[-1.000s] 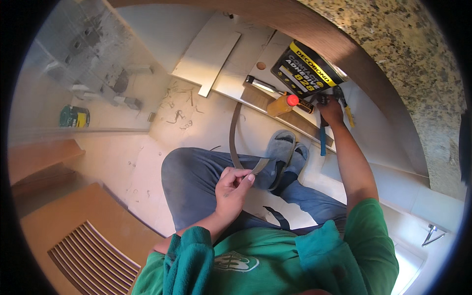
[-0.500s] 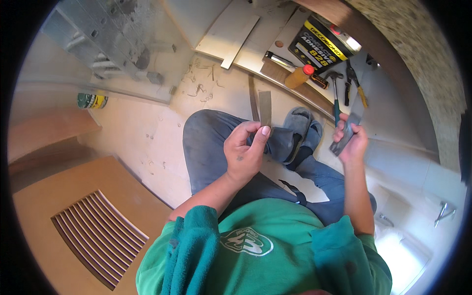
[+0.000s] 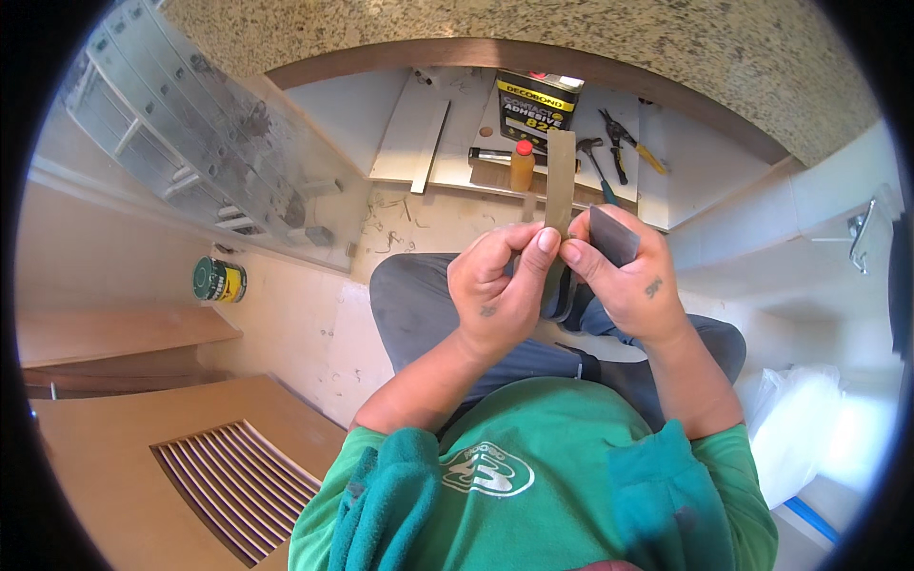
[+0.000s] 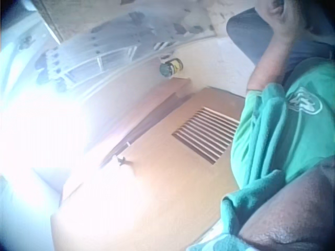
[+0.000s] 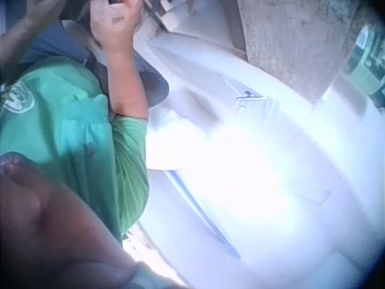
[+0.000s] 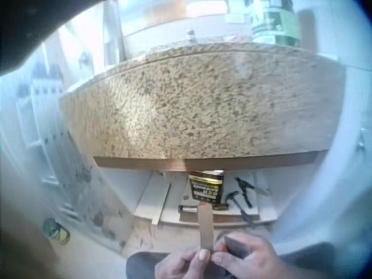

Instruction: The person sits on the floor and uses a sanding block to smooth a thin wooden strip. They then use pliers to trim the strip and apply glue from a bottle to the edge of a countertop.

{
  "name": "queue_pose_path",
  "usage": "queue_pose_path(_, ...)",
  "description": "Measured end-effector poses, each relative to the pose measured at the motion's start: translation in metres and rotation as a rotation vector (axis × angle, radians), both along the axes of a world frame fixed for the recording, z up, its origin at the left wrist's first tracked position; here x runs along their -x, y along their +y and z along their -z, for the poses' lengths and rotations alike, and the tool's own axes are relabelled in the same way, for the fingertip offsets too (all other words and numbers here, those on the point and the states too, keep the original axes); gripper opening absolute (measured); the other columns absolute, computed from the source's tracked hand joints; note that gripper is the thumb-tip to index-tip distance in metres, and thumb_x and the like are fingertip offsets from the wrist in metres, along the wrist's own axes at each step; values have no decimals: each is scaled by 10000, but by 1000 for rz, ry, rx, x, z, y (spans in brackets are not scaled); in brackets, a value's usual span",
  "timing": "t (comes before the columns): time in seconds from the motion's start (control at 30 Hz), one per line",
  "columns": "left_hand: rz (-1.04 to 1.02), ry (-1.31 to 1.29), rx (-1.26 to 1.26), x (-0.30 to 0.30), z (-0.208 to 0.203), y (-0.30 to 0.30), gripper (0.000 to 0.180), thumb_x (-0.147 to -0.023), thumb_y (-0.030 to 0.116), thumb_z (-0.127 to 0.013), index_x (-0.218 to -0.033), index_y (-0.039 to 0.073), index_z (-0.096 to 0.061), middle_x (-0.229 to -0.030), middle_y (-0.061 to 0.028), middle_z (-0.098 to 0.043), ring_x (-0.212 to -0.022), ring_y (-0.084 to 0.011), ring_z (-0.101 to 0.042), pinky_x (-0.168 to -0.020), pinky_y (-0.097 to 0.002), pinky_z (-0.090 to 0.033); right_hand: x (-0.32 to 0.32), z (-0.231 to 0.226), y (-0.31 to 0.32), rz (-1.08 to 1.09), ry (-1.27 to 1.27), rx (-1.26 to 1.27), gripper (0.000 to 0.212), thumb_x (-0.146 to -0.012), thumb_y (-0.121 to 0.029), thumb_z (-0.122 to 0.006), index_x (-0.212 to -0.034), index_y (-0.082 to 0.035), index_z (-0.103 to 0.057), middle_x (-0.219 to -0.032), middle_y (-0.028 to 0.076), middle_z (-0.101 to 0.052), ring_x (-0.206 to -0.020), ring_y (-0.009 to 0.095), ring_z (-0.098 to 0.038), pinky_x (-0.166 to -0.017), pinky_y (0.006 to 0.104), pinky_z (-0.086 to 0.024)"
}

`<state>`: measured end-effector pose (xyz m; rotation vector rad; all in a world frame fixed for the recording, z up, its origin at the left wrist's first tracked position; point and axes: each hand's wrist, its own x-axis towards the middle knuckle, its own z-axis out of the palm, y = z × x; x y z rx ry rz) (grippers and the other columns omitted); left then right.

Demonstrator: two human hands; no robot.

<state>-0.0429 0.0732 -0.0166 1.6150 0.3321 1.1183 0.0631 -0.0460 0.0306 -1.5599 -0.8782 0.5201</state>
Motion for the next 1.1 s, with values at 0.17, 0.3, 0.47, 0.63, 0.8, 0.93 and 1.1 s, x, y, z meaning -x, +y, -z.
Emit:
queue_pose_path(0.17,-25,40,-163,-4,-8,-15,83,-949,68,-751,-986,-4,-735,-817,-86,-721,-730,-144,-670,-664,-276,-521,-2,-10,-19,73,-416,-45,104,-923,-62,-706,-923,11,-631,-762,86,-598,-685,199,-572,-630,330,-458)
queue_pose_path(0.3,221,42,-46,-11,-7,-15,137,-1001,85,-689,-1106,-4,-690,-878,-66,-727,-793,-136,-679,-704,-277,-541,-10,-17,-32,52,-189,10,104,-926,-72,-694,-934,17,-642,-787,124,-629,-686,271,-602,-637,351,-478)
queue_pose_path(0.47,574,143,422,-13,-13,-19,156,-1042,102,-628,-1152,-8,-644,-930,-60,-727,-767,-120,-667,-678,-267,-544,-22,-17,-38,108,-407,46,126,-957,-100,-680,-933,19,-645,-777,100,-636,-682,211,-617,-636,339,-486)
queue_pose_path(0.63,192,201,-322,-18,-7,-18,94,-992,95,-683,-1023,9,-663,-820,-78,-702,-684,-172,-649,-606,-315,-511,-26,-10,-44,42,175,-11,147,-991,-134,-668,-944,5,-655,-783,30,-631,-645,130,-587,-611,290,-488)
queue_pose_path(0.8,47,54,-516,-28,-3,-23,82,-943,65,-717,-954,12,-656,-775,-125,-656,-618,-282,-604,-572,-373,-469,-27,-6,-48,-42,667,-164,161,-970,-155,-697,-964,-4,-643,-781,38,-604,-623,129,-567,-563,292,-488)
queue_pose_path(0.93,401,202,25,-22,-11,-26,92,-998,101,-665,-981,17,-636,-761,-82,-654,-575,-182,-564,-542,-299,-448,-30,-1,-53,-32,747,-194,192,-963,-184,-718,-976,-8,-640,-805,40,-605,-630,122,-567,-549,293,-480)
queue_pose_path(1.1,801,301,614,-13,-16,-11,155,-1051,167,-595,-1004,19,-601,-762,-57,-631,-577,-109,-520,-528,-232,-419,-29,12,-53,-3,398,-145,210,-994,-219,-705,-1005,-17,-652,-831,21,-621,-659,110,-568,-589,277,-472)
